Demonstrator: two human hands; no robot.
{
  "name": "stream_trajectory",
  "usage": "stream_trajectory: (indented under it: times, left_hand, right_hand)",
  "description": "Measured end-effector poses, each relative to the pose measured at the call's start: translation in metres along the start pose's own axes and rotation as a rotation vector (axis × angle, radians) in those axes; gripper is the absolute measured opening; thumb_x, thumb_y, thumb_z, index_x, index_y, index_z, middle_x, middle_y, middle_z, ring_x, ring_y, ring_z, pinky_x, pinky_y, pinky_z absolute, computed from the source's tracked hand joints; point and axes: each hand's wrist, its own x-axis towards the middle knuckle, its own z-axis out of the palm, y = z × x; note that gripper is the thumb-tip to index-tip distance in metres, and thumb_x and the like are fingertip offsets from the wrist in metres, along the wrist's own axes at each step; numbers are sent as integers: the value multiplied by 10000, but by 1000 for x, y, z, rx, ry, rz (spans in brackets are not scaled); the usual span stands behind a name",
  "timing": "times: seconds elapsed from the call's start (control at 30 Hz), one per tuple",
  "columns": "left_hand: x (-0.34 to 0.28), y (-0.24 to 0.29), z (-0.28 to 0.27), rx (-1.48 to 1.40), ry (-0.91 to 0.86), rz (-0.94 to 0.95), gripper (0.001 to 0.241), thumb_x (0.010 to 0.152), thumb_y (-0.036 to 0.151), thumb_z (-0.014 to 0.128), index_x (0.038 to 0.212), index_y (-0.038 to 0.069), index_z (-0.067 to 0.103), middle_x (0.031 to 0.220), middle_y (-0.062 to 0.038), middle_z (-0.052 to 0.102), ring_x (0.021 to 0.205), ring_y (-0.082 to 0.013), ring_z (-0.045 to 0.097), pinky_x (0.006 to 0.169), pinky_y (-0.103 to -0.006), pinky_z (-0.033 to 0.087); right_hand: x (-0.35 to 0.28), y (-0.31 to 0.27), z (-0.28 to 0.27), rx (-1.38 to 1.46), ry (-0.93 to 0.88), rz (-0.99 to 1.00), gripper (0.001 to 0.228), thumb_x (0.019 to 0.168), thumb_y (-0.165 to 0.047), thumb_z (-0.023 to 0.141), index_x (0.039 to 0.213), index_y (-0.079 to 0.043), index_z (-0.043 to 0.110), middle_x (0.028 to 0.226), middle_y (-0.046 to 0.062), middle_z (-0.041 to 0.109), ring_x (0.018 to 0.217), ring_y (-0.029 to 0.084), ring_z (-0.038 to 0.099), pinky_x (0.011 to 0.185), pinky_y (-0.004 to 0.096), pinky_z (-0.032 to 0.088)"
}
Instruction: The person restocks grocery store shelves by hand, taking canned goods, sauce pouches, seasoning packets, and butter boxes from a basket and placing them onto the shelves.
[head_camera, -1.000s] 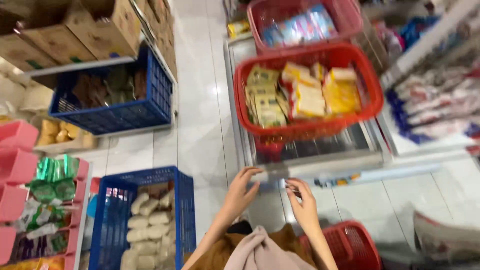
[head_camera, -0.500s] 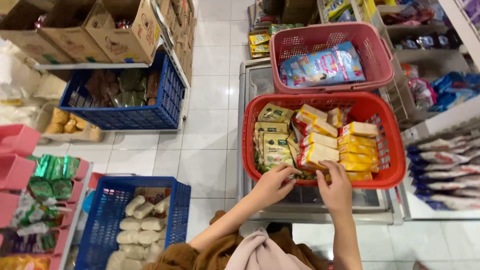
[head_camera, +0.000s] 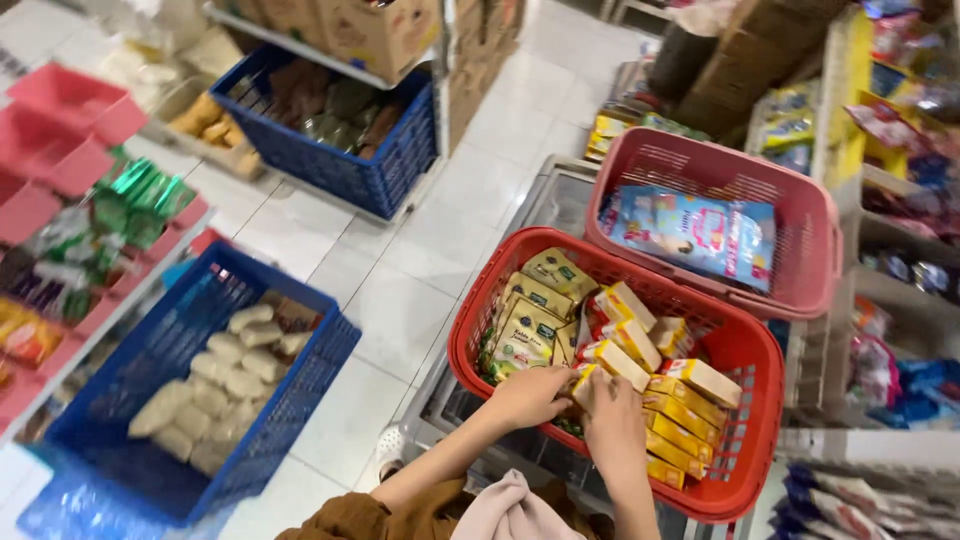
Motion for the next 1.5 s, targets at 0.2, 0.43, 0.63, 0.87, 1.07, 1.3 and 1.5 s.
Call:
stream_trajectory:
  times: [0.2,0.43,0.63,0.87,1.07,1.3,1.5]
  left_hand:
    - [12,-7,13,79,-52,-59,432,816,329,713,1199,137,652,1057,-144,734,986,-365,698,777,-502,552]
    - [13,-13,22,123,272,59,496,749,292,736,1208,128,644,1041,-140,701,1010,-363,682,802,-485,545]
    - [-51,-9,-13,-62,767,212,529,765,311,800,1224,115,627,1111,-102,628,1082,-290,598,957,-375,503]
    - [-197,-19,-22,-469,765,19,501,868,361,792,1202,42,595,1109,-112,685,1070,-252,677,909,-362,535]
    - [-249,-96,27,-1221,1406,-116,409,1031,214,761,1322,19,549,1208,-88,645,1125,-164,622,943,-312,530]
    - [-402,-101,-9,-1477,1870,494,534,1083,394,526,1476,36,487,1406,-129,604,1259,-209,629,1075,-375,526]
    - [-507,-75,9,-1328,2085,546,658,1095,565,423,1534,75,429,1453,-124,570,1318,-236,584,1095,-415,509]
  right_hand:
    - [13,36,31,-137,-29,31,431,729,-172,829,1099,-80,629,1100,174,663,1049,401,646,900,505,543]
    - [68,109,97,214,85,-298,587,622,-214,873,1159,-69,685,1061,207,675,960,365,672,878,453,555]
    - [132,86,114,465,307,-974,438,717,-218,832,1098,-66,678,977,149,672,851,314,672,844,409,553]
    - [127,-81,146,1091,-116,-940,150,954,-75,691,1093,-38,646,881,101,693,808,197,656,818,324,536]
    - [15,-265,75,1172,-340,-1112,155,1070,-55,594,1190,24,654,1187,182,657,1098,198,654,1059,318,516]
    - [-113,-420,39,909,-651,-1705,438,880,-96,690,1301,-11,600,1438,208,576,1358,359,550,1129,421,425]
    - [-218,-498,54,767,-729,-2263,568,865,-239,717,1383,-72,554,1532,162,473,1472,379,410,1223,544,285]
